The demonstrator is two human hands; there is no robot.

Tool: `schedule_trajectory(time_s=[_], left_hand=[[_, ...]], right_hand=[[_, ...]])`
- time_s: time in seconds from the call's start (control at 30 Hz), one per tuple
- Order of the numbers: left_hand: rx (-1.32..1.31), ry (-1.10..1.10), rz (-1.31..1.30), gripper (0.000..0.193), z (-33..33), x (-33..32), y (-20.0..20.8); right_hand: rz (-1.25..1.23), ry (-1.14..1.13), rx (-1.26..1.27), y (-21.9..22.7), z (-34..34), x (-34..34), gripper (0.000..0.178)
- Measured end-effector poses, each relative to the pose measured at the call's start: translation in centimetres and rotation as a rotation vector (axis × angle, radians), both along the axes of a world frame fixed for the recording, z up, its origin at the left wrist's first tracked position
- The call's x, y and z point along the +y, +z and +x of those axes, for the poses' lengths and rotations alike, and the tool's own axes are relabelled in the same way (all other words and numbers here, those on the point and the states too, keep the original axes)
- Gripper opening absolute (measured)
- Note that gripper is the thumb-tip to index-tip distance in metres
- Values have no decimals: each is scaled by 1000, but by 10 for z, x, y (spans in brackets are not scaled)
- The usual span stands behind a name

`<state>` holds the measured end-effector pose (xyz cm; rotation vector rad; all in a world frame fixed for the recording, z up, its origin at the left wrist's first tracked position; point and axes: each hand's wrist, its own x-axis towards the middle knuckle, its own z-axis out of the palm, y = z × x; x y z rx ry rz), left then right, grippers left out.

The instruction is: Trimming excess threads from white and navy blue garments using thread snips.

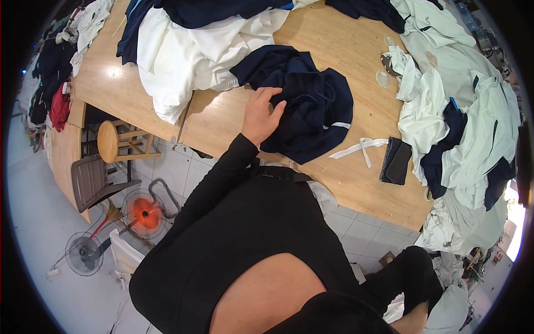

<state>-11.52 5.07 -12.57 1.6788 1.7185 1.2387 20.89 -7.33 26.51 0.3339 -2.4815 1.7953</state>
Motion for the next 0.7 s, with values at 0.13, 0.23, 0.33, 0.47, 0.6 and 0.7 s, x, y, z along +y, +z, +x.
schedule_trajectory(time_s=[0.13,0.23,0.33,0.47,0.6,0.7], left_hand=[[-9,16,-8,29,-4,3,1],[-26,22,-20,28,-3,0,4],[-44,26,-23,28,0,-1,2],[-34,28,-23,27,-1,-3,-1],[-28,27,-11,27,-1,-3,1],[-24,20,4,26,2,-2,2]], right_hand=[[-88,54,32,-2,2,0,50],[-54,54,-14,-3,0,1,52],[-29,40,-11,-5,1,0,53],[-86,63,54,-6,2,-4,54],[-57,16,-21,-5,0,-4,51],[-112,106,37,-4,4,-12,48]])
